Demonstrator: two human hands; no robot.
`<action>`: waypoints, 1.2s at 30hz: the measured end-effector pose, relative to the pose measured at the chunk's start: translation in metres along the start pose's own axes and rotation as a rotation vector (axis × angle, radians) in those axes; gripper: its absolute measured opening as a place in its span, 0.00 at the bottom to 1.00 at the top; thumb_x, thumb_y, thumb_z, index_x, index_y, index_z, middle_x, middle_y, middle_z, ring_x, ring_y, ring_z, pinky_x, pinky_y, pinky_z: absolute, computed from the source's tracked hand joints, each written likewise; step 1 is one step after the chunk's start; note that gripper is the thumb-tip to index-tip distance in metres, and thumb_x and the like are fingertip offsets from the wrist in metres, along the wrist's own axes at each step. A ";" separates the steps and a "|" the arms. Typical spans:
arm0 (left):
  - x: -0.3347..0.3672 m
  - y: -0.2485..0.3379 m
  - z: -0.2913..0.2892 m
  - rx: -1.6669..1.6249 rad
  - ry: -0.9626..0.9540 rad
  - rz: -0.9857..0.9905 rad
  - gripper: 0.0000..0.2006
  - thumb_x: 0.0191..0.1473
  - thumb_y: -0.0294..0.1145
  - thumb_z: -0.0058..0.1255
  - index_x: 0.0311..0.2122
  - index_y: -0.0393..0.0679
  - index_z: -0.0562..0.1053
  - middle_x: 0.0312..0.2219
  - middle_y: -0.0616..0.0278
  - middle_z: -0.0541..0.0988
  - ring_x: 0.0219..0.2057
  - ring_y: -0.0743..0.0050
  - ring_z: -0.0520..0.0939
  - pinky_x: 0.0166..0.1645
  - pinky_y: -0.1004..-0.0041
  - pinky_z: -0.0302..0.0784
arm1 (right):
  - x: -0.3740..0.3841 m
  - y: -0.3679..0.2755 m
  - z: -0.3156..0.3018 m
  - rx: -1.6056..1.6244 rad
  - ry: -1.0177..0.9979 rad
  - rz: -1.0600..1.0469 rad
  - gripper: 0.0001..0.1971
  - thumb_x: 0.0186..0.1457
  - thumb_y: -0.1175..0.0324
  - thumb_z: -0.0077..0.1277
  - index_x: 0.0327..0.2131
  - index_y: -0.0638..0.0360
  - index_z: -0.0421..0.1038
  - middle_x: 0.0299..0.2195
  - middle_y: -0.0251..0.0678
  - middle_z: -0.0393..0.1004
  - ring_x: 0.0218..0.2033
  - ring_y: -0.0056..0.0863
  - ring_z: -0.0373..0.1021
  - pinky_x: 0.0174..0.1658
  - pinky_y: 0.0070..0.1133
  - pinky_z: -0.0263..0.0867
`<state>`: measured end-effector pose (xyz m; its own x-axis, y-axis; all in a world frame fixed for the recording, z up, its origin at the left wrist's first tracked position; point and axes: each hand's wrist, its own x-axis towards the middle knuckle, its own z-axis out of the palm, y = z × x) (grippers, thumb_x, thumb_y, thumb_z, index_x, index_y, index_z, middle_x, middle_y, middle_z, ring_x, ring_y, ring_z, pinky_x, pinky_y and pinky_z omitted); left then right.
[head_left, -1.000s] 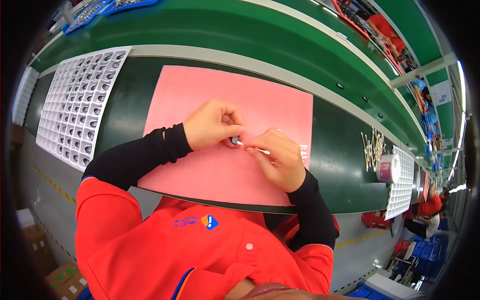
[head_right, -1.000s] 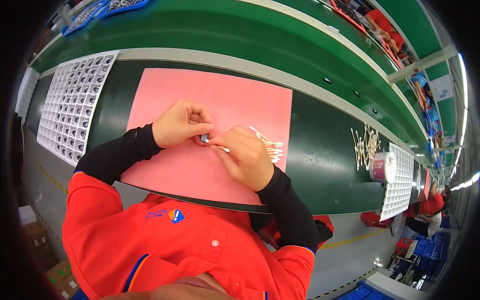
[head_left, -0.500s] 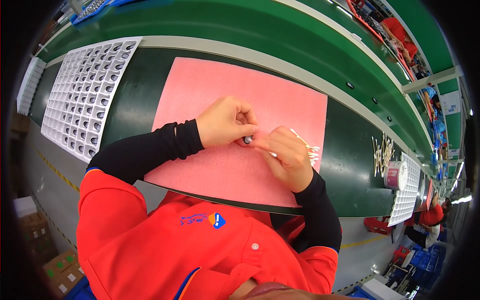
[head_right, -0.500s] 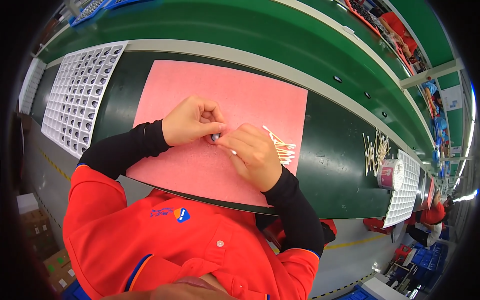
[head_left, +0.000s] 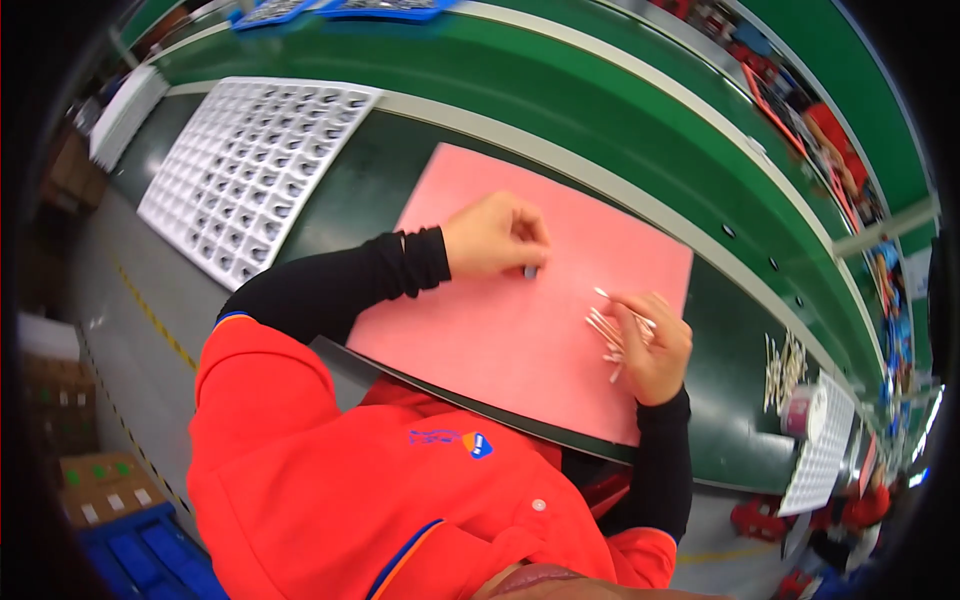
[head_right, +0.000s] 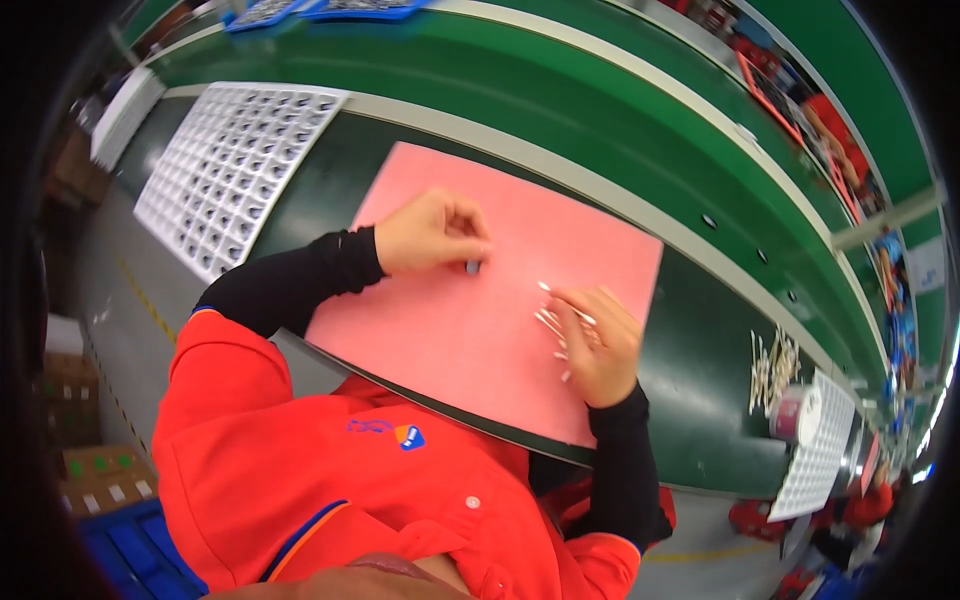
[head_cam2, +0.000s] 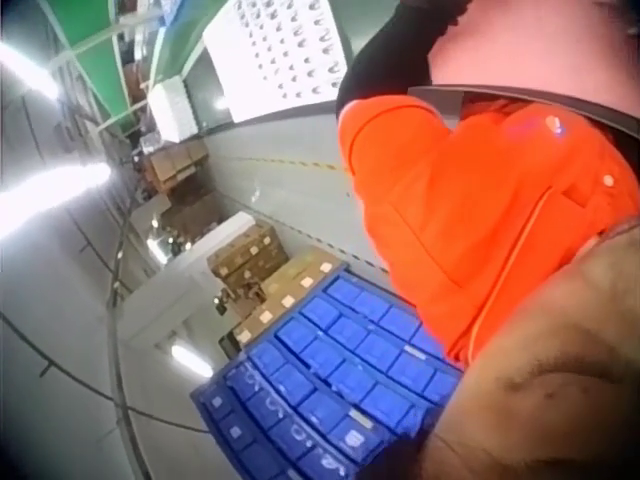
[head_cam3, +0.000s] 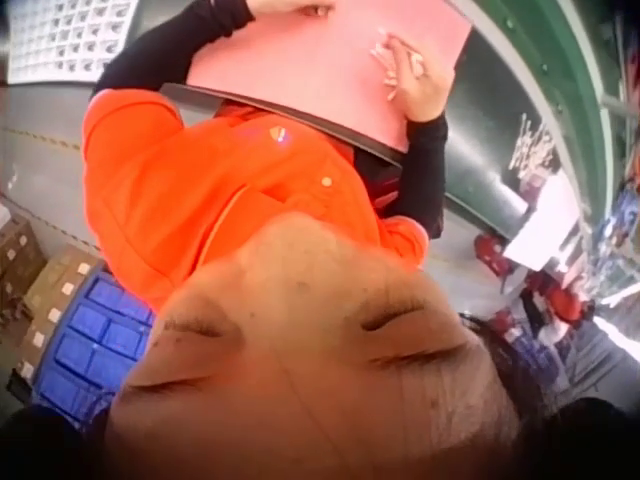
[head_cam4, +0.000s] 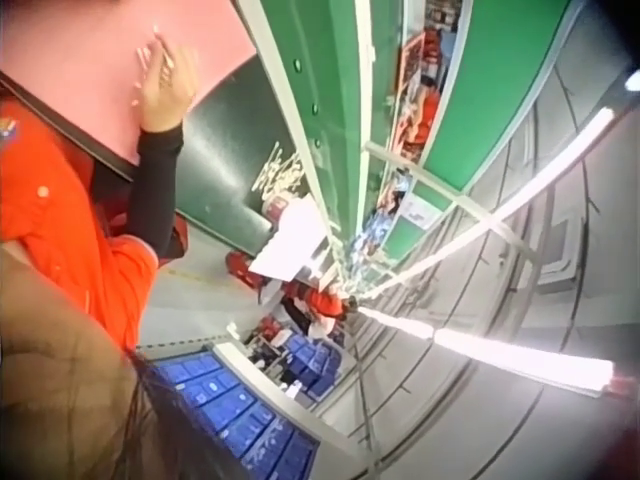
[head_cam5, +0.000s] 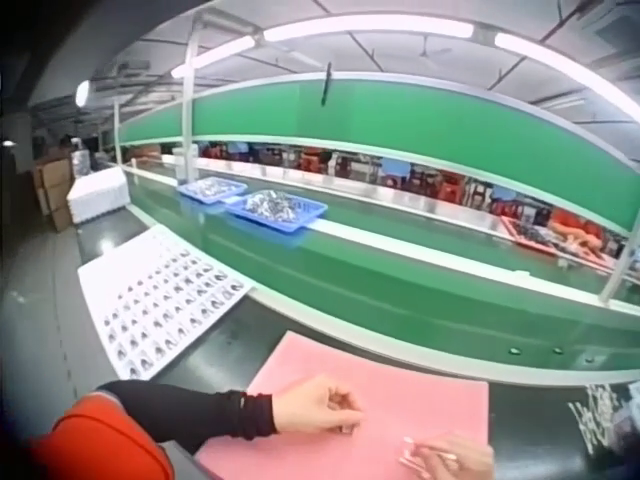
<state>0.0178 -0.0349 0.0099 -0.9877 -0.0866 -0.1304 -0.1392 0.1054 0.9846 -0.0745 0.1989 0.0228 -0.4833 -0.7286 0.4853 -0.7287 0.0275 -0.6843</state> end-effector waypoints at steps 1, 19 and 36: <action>-0.002 0.003 -0.017 0.100 0.082 0.076 0.05 0.49 0.25 0.52 0.29 0.33 0.72 0.22 0.61 0.77 0.24 0.79 0.78 0.28 0.80 0.75 | -0.001 -0.001 -0.004 -0.028 -0.001 0.008 0.04 0.48 0.82 0.47 0.29 0.69 0.72 0.22 0.39 0.72 0.24 0.27 0.69 0.29 0.18 0.62; -0.278 -0.134 -0.331 1.258 1.547 -0.481 0.12 0.39 0.40 0.56 0.22 0.40 0.77 0.19 0.55 0.78 0.25 0.59 0.80 0.34 0.68 0.75 | -0.004 -0.004 0.005 0.033 0.013 0.072 0.05 0.49 0.80 0.47 0.31 0.67 0.72 0.22 0.38 0.72 0.24 0.25 0.69 0.29 0.17 0.63; 0.212 0.036 0.024 0.814 0.082 0.462 0.11 0.41 0.37 0.58 0.26 0.39 0.76 0.23 0.55 0.78 0.26 0.64 0.79 0.32 0.70 0.74 | 0.000 0.024 -0.035 -0.150 0.353 -0.110 0.07 0.46 0.81 0.49 0.32 0.65 0.73 0.20 0.35 0.72 0.23 0.26 0.70 0.24 0.19 0.63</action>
<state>-0.1984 -0.0259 0.0152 -0.9537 0.0705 0.2924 0.2277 0.8045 0.5486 -0.1091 0.2233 0.0254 -0.5163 -0.4535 0.7265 -0.8356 0.0809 -0.5433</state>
